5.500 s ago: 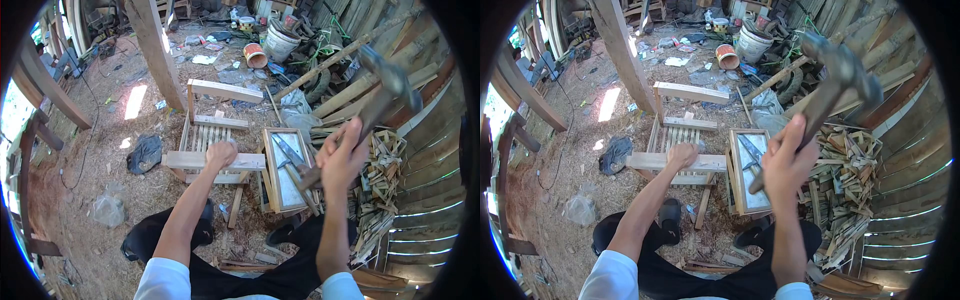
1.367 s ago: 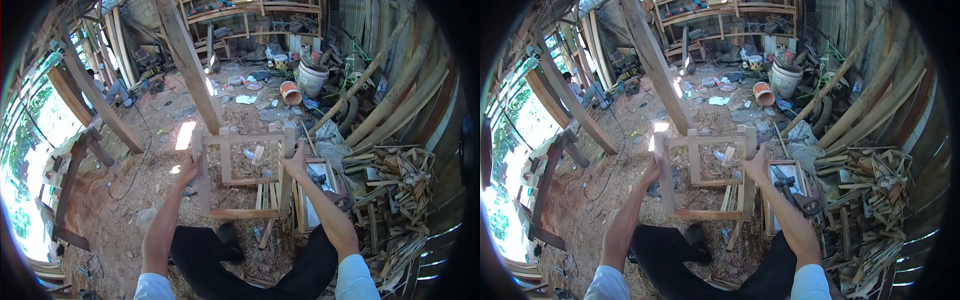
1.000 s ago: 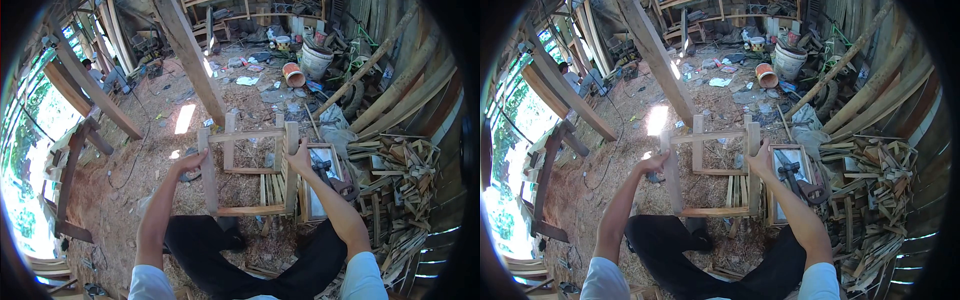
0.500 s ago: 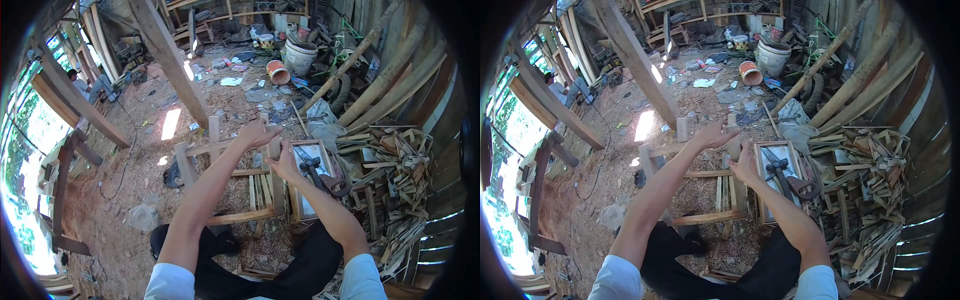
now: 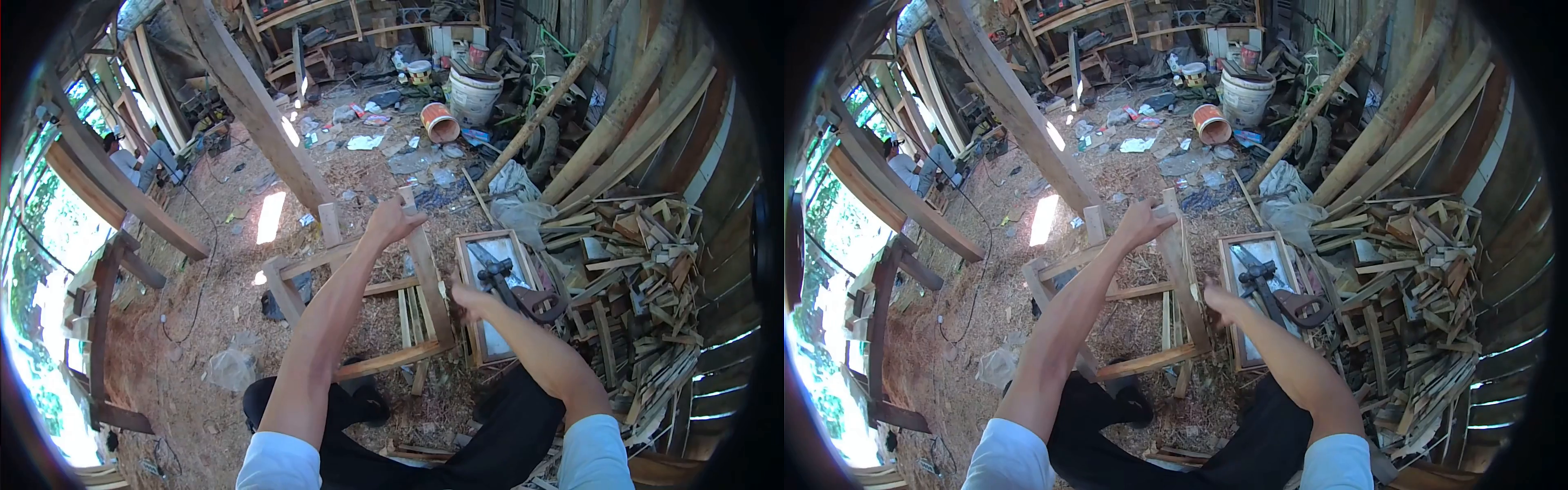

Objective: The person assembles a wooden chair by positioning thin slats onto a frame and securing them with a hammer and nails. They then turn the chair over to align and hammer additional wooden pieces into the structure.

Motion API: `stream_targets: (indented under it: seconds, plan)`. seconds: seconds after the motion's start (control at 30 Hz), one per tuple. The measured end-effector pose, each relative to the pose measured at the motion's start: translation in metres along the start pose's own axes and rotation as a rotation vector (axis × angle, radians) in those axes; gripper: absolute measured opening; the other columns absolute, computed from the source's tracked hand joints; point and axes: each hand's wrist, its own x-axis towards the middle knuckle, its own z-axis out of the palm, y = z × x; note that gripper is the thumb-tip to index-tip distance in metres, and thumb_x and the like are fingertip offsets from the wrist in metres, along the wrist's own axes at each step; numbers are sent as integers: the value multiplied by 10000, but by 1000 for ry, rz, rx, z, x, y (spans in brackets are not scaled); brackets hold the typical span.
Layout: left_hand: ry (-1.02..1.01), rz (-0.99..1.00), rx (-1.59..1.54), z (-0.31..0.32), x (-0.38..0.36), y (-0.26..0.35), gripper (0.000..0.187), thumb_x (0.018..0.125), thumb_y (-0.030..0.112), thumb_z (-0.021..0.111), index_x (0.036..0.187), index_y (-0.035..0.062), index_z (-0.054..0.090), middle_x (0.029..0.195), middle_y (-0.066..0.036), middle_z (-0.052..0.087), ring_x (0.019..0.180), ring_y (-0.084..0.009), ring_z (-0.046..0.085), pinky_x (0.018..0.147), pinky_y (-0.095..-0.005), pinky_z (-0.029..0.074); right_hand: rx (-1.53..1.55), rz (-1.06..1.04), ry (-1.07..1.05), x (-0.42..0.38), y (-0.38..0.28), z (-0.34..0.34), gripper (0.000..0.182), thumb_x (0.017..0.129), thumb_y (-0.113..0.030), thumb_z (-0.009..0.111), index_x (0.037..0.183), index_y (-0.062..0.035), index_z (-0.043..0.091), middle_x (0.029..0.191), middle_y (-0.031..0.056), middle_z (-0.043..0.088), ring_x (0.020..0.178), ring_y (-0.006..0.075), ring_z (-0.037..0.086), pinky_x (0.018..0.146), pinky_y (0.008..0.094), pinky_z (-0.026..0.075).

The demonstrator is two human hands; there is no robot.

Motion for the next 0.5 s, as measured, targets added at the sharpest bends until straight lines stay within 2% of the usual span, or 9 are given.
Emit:
stream_targets:
  seconds: [0.03, 0.2, 0.23, 0.27, 0.4, 0.5]
  plan:
    - [22, -6, -4, -4, -1, -1, 662, 726, 477, 659, 1048, -101, 625, 944, -305, 659, 917, -415, 655, 837, -442, 511, -26, 142, -40, -1, 5, 4, 832, 943, -659, 102, 1479, -31, 202, 1481, 220, 316, 1352, 399, 325, 1053, 681, 226]
    - [113, -106, -37, -34, 3, -27, 643, 729, 471, 657, 1024, -99, 625, 855, -276, 672, 857, -387, 674, 794, -425, 517, 191, 233, -165, -5, 15, 16, 795, 929, -658, 213, 1452, -66, 306, 1469, 198, 354, 1333, 423, 349, 1009, 720, 249]
    - [145, -105, -114, -51, -6, -18, 673, 705, 531, 691, 1012, -66, 644, 894, -285, 674, 872, -392, 676, 774, -437, 528, 232, 256, -185, -5, 17, 16, 788, 926, -658, 235, 1446, -74, 326, 1467, 193, 362, 1329, 428, 354, 1000, 728, 254]
    - [184, -103, -114, -59, -4, -23, 664, 703, 522, 691, 999, -71, 646, 887, -285, 674, 863, -385, 678, 769, -435, 528, 269, 268, -202, -4, 12, 14, 780, 923, -658, 257, 1441, -81, 347, 1464, 188, 370, 1325, 433, 359, 991, 736, 258]
    - [409, -93, -118, -99, 6, -36, 626, 694, 490, 692, 928, -89, 648, 854, -282, 674, 813, -361, 684, 734, -425, 526, 333, -60, 28, 26, -12, 20, 718, 927, -610, 288, 1382, -65, 392, 1384, 168, 457, 1238, 387, 459, 976, 680, 328]
    - [534, -113, -118, -151, -5, -24, 593, 691, 464, 692, 900, -88, 643, 820, -265, 674, 757, -331, 678, 694, -402, 520, 366, -296, 53, 2, -56, 18, 651, 923, -539, 419, 1324, -28, 461, 1311, 159, 519, 1158, 358, 529, 930, 593, 419]
